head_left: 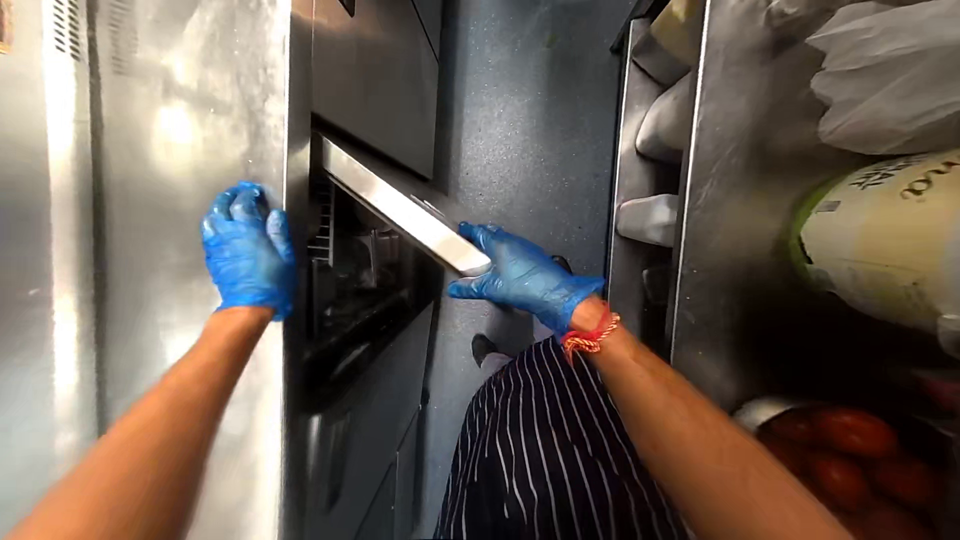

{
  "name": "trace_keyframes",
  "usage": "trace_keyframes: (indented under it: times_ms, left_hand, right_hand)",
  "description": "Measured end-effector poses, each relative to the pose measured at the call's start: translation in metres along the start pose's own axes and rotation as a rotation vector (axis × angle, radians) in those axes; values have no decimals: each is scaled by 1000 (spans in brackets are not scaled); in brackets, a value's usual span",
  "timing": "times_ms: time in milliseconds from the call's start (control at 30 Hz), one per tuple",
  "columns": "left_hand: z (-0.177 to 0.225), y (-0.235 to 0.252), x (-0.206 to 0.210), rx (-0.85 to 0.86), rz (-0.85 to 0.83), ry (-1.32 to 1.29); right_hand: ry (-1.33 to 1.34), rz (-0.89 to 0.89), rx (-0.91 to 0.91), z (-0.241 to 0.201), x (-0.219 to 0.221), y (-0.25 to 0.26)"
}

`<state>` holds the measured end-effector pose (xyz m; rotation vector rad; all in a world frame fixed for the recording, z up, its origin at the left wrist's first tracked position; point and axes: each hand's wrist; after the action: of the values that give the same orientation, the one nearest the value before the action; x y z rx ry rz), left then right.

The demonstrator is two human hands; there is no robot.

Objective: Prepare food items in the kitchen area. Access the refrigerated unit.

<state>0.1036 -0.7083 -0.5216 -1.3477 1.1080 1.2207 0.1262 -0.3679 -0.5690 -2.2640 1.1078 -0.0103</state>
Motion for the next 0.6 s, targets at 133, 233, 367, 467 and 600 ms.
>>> trace_keyframes:
  times_ms: [133, 233, 367, 467, 600]
  left_hand:
    - [8, -1, -6, -37, -45, 28]
    - [22, 2, -19, -109, -120, 39]
    - [9, 7, -23, -22, -148, 58]
    - [5, 8, -25, 8, -156, 68]
    - [44, 4, -59, -112, -313, 21]
  right_hand:
    - [-457, 217, 54, 10, -35, 8]
    - [-570, 329, 13, 12, -67, 19]
    - [-627, 361, -21, 11, -91, 35]
    - [-636, 365, -36, 12, -98, 39]
    - [-648, 409, -35, 11, -106, 43]
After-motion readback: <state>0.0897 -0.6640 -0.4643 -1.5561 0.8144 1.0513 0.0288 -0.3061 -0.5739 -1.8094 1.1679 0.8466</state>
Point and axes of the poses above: each hand's wrist, its own y-axis towards the middle knuckle, its own x-axis out of the palm, z = x × y, and after that the axes turned 3 degrees about -z, right-handed
